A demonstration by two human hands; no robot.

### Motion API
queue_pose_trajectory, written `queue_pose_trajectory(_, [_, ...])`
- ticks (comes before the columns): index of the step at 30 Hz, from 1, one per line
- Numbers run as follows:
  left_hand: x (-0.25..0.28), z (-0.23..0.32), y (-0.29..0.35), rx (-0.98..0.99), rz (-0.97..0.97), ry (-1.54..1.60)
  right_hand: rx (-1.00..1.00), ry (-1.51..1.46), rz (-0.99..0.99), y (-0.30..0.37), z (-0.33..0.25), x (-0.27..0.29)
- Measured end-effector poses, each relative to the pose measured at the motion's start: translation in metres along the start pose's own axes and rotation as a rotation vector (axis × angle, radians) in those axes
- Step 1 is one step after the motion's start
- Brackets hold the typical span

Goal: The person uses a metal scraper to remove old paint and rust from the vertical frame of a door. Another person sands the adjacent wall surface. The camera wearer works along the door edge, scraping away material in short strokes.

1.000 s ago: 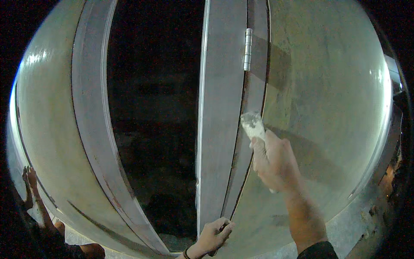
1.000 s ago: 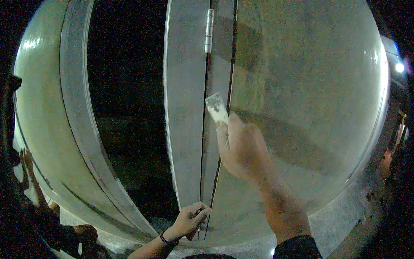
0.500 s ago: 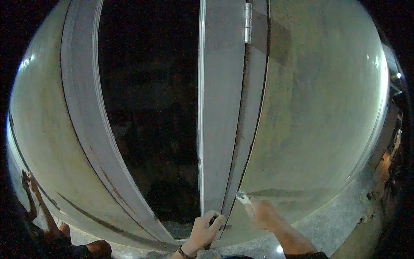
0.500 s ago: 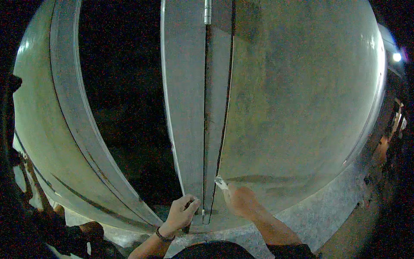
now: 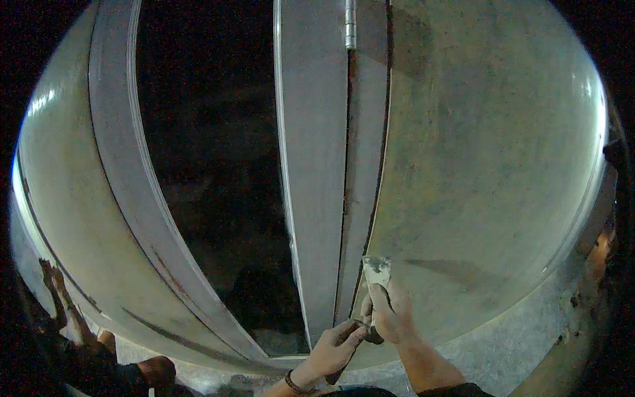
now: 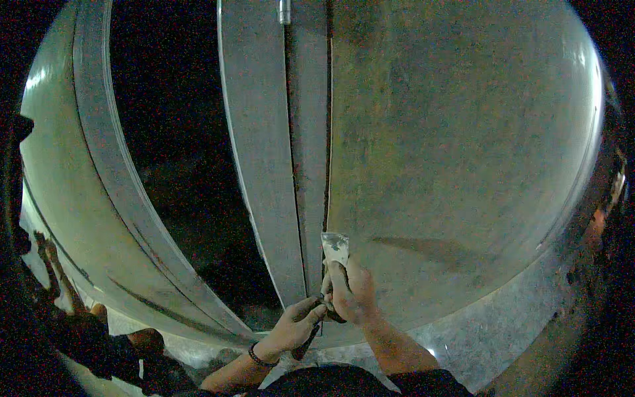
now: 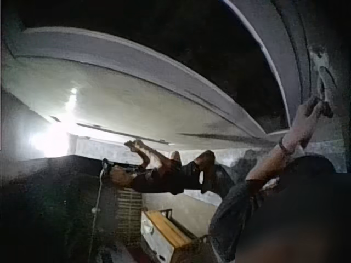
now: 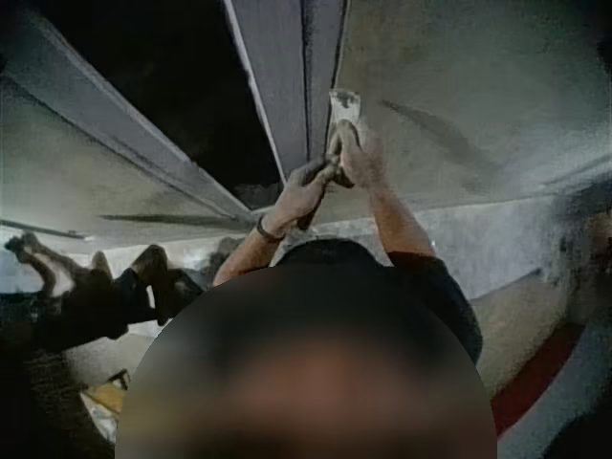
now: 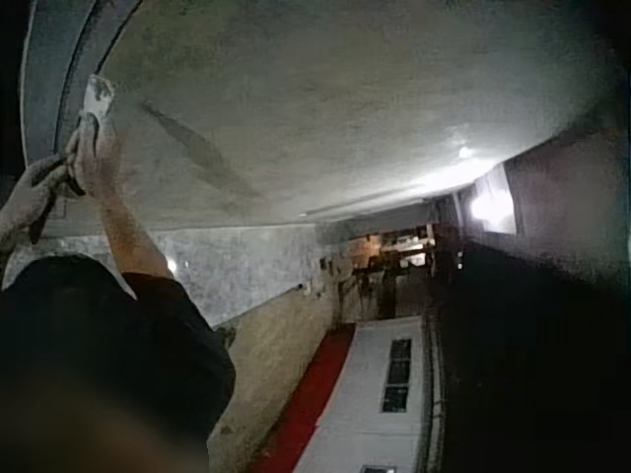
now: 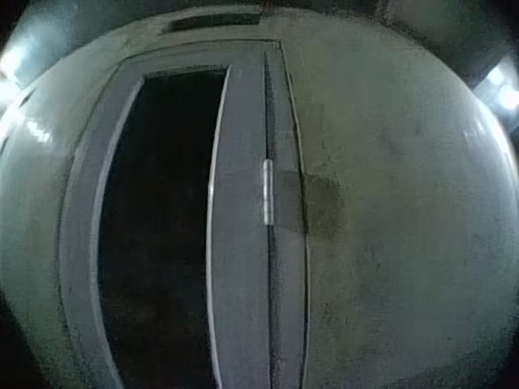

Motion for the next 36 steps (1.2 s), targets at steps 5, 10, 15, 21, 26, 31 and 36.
queue_pose_trajectory(5, [-0.042,-0.009,0.004,-0.056,0.042,0.135,0.43,0.25,-0.02,-0.004,0.005,0.018])
queue_pose_trajectory(10, [-0.077,-0.007,-0.029,0.047,0.025,0.241,0.825,0.678,0.131,-0.04,0.022,0.044])
queue_pose_trajectory(15, [-0.098,-0.023,-0.052,0.002,0.052,0.285,0.557,0.626,-0.111,-0.056,0.047,0.062])
queue_pose_trajectory(21, [-0.104,-0.057,-0.039,-0.004,0.168,0.252,0.067,0.089,-0.287,-0.046,0.073,0.051])
queue_pose_trajectory(26, [-0.094,-0.067,-0.016,0.073,0.336,0.206,-0.252,-0.287,-0.332,-0.029,0.092,0.027])
queue_pose_trajectory(31, [-0.08,-0.054,-0.002,0.047,0.303,0.115,-0.274,-0.47,-0.361,-0.026,0.087,0.018])
queue_pose_trajectory(36, [-0.054,-0.04,0.005,0.179,0.216,0.113,-0.231,-0.563,-0.273,-0.031,0.074,0.006])
Point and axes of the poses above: each hand's wrist, its own y-axis away from the middle knuckle, its own x-axis out of the back of the hand, z = x × y, the point moved 1 cm from there along -y, towards the middle knuckle, and after that the axes turned 5 degrees about z, right-handed, at the moved point
